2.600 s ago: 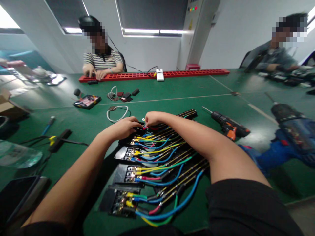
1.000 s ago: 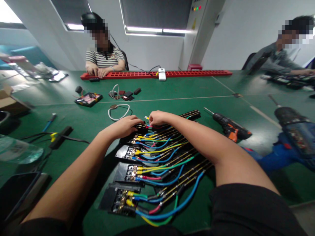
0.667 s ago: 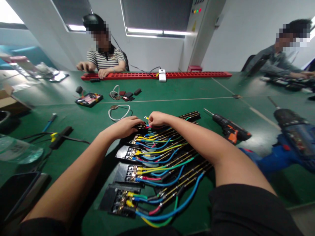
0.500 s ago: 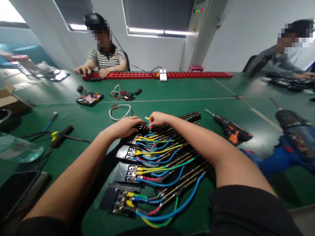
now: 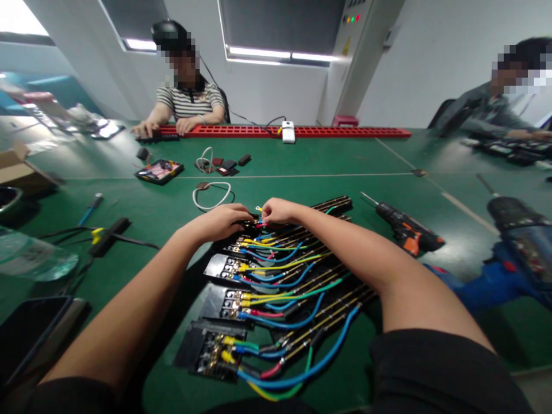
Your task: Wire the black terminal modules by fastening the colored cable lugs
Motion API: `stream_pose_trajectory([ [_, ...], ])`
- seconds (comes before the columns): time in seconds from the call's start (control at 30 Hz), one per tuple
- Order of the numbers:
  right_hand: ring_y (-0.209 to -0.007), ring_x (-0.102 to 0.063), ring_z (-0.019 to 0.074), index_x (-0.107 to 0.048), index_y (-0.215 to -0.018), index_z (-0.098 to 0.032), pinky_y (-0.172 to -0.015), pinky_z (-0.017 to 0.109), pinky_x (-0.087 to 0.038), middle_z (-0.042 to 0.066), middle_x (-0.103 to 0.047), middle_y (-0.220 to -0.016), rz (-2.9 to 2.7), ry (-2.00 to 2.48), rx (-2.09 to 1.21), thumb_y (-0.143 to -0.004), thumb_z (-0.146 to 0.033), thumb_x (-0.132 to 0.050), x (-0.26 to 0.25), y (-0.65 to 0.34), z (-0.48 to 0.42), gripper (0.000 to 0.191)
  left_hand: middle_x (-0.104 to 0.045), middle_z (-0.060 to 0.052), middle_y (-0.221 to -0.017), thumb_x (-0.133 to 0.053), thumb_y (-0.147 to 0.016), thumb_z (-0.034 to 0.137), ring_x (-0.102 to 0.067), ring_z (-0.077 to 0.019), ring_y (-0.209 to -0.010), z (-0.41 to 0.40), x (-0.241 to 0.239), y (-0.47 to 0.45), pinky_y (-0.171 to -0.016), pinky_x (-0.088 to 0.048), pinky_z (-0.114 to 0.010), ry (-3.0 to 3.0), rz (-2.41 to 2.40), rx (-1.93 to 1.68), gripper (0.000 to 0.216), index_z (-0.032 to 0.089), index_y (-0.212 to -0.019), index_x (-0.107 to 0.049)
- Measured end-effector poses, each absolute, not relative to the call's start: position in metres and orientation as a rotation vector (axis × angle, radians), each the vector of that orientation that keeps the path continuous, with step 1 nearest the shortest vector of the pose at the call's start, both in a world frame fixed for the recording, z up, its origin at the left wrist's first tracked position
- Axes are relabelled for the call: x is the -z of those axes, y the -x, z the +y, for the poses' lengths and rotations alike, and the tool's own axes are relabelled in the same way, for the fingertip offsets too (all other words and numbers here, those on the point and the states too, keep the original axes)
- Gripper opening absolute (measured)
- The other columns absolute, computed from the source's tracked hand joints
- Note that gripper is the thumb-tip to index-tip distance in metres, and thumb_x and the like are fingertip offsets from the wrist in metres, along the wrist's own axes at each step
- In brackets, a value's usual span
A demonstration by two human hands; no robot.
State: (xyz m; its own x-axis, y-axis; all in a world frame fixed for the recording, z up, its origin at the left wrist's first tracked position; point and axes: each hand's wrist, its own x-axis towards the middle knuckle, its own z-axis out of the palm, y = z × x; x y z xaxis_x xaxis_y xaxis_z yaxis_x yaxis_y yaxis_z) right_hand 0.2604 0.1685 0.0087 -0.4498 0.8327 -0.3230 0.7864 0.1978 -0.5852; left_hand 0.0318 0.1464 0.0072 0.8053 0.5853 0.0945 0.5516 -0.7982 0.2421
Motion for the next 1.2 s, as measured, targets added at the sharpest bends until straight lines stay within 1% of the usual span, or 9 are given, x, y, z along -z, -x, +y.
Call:
stream_pose_trajectory([
  [0.23,-0.057,-0.048,0.0097,-0.07,-0.074,-0.015,-0.056,0.023,-0.036,-0.004,-0.058,-0.06,-2.367,1.615,-1.152,-0.07,-0.015,-0.063,-0.01,-0.258,0.169,0.008,-0.066,-0.007,-0.127,-0.056,-0.09,0.011,-0.063,-0.0221,-0.117,0.149,-0.004,-0.032,-0.107,-0.048,-0.033,-2.829,0.852,-0.211,0.043,0.024,-0.127,-0.071],
  [0.4,-0.056,-0.049,0.0099,-0.071,-0.075,-0.014,-0.057,0.023,-0.037,-0.004,-0.058,-0.059,-2.365,1.62,-1.144,-0.071,-0.015,-0.063,-0.009,-0.257,0.17,0.009,-0.065,-0.007,-0.126,-0.056,-0.089,0.012,-0.064,-0.0217,-0.114,0.15,-0.002,-0.034,-0.104,-0.049,-0.033,-2.888,0.869,-0.161,0.046,0.028,-0.13,-0.07],
  [0.53,-0.057,-0.048,0.0101,-0.071,-0.074,-0.014,-0.058,0.023,-0.038,-0.003,-0.06,-0.06,-2.398,1.633,-1.091,-0.07,-0.016,-0.065,-0.009,-0.256,0.17,0.008,-0.064,-0.007,-0.124,-0.056,-0.089,0.013,-0.064,-0.0213,-0.113,0.149,-0.001,-0.035,-0.103,-0.049,-0.031,-2.897,0.894,-0.147,0.046,0.028,-0.13,-0.07],
  [0.73,-0.059,-0.052,0.0111,-0.075,-0.079,-0.013,-0.06,0.023,-0.04,-0.003,-0.062,-0.061,-2.5,1.653,-1.096,-0.071,-0.014,-0.063,-0.016,-0.254,0.174,0.014,-0.064,-0.007,-0.121,-0.058,-0.09,0.015,-0.064,-0.0226,-0.112,0.15,0.001,-0.037,-0.101,-0.049,-0.031,-2.883,0.921,-0.147,0.042,0.028,-0.127,-0.071],
  [0.83,-0.062,-0.055,0.0125,-0.077,-0.084,-0.013,-0.062,0.024,-0.041,-0.001,-0.066,-0.065,-2.599,1.638,-1.068,-0.075,-0.015,-0.062,-0.022,-0.254,0.177,0.017,-0.064,-0.007,-0.12,-0.058,-0.089,0.014,-0.065,-0.0219,-0.109,0.15,0.001,-0.037,-0.101,-0.049,-0.031,-2.866,0.941,-0.145,0.042,0.028,-0.126,-0.072],
  [0.93,-0.073,-0.062,0.0151,-0.079,-0.092,-0.015,-0.067,0.024,-0.042,0.003,-0.074,-0.08,-2.743,1.525,-0.912,-0.079,-0.016,-0.064,-0.027,-0.257,0.173,0.02,-0.064,-0.007,-0.119,-0.058,-0.088,0.013,-0.064,-0.0219,-0.11,0.149,0.0,-0.038,-0.102,-0.048,-0.031,-2.852,0.943,-0.146,0.043,0.027,-0.127,-0.072],
  [1.0,-0.083,-0.065,0.0171,-0.08,-0.099,-0.017,-0.073,0.024,-0.043,0.005,-0.076,-0.092,-2.778,1.455,-0.683,-0.08,-0.016,-0.065,-0.029,-0.259,0.166,0.024,-0.064,-0.007,-0.118,-0.058,-0.088,0.013,-0.063,-0.0222,-0.11,0.149,0.0,-0.038,-0.102,-0.048,-0.032,-2.849,0.94,-0.149,0.044,0.028,-0.128,-0.071],
  [1.1,-0.09,-0.064,0.0203,-0.08,-0.101,-0.017,-0.08,0.026,-0.043,0.01,-0.073,-0.099,-2.79,1.374,-0.343,-0.087,-0.023,-0.066,-0.025,-0.262,0.152,0.021,-0.064,-0.007,-0.118,-0.058,-0.088,0.013,-0.062,-0.0228,-0.111,0.149,0.001,-0.037,-0.102,-0.048,-0.033,-2.848,0.944,-0.152,0.044,0.028,-0.128,-0.07],
  [1.2,-0.091,-0.062,0.0213,-0.079,-0.1,-0.015,-0.08,0.027,-0.042,0.014,-0.067,-0.104,-2.84,1.314,-0.164,-0.09,-0.032,-0.069,-0.017,-0.261,0.14,0.022,-0.063,-0.008,-0.119,-0.058,-0.089,0.014,-0.061,-0.0235,-0.114,0.15,0.002,-0.036,-0.104,-0.047,-0.034,-2.824,0.945,-0.162,0.043,0.027,-0.128,-0.07],
])
